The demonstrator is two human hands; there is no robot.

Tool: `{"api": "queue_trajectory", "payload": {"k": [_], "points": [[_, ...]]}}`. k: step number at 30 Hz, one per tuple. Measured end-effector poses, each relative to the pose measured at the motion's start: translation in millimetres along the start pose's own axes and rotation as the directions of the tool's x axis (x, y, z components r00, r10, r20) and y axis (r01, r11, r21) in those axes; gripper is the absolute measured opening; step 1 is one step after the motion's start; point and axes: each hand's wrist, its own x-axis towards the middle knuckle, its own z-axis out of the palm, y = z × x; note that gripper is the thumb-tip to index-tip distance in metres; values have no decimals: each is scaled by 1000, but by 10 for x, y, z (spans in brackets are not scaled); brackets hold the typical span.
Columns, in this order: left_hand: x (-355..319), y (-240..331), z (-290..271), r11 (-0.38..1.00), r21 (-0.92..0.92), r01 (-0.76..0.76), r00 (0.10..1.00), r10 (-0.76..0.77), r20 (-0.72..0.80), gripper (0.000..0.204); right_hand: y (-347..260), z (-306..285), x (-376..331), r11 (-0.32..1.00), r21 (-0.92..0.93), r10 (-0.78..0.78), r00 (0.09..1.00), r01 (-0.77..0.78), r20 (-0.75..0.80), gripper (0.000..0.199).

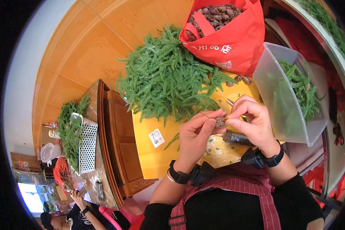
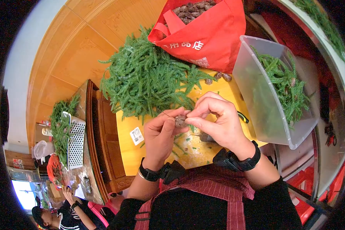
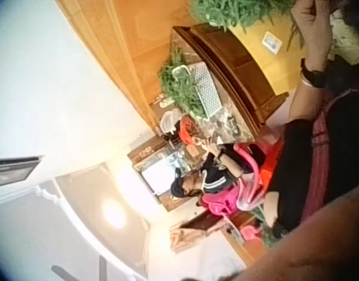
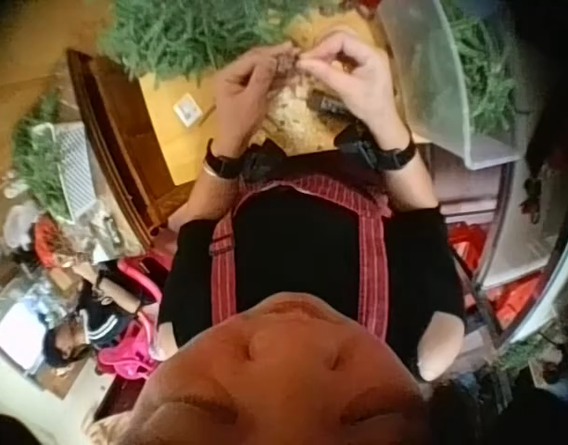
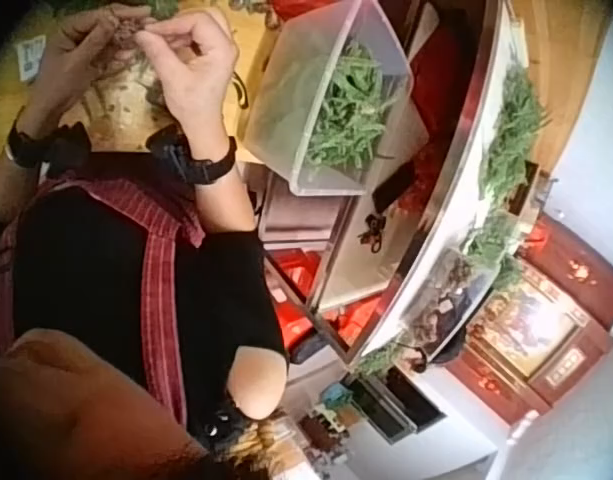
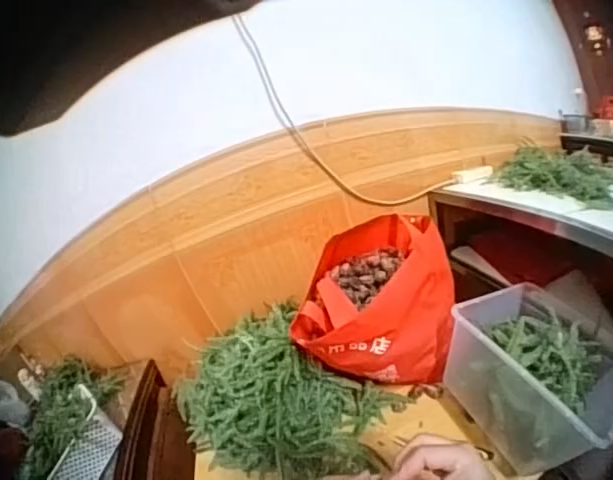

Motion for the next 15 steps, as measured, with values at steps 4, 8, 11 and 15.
{"api": "queue_trajectory", "payload": {"k": [4,8,11,15], "points": [[-4,29,9,999,47,9,1000,-9,0,22,-37,-6,1,995,-91,-42,999,42,9,11],[-3,52,20,997,79,2,1000,-3,5,23,-62,-1,-2,994,-105,-35,999,35,-1,11],[-13,65,-10,998,62,22,999,-24,33,23,-72,-1,-11,992,-128,-13,1000,15,15,11],[-9,87,-31,997,55,51,997,-54,58,23,-71,-2,-12,988,-152,-27,999,31,25,11]]}}
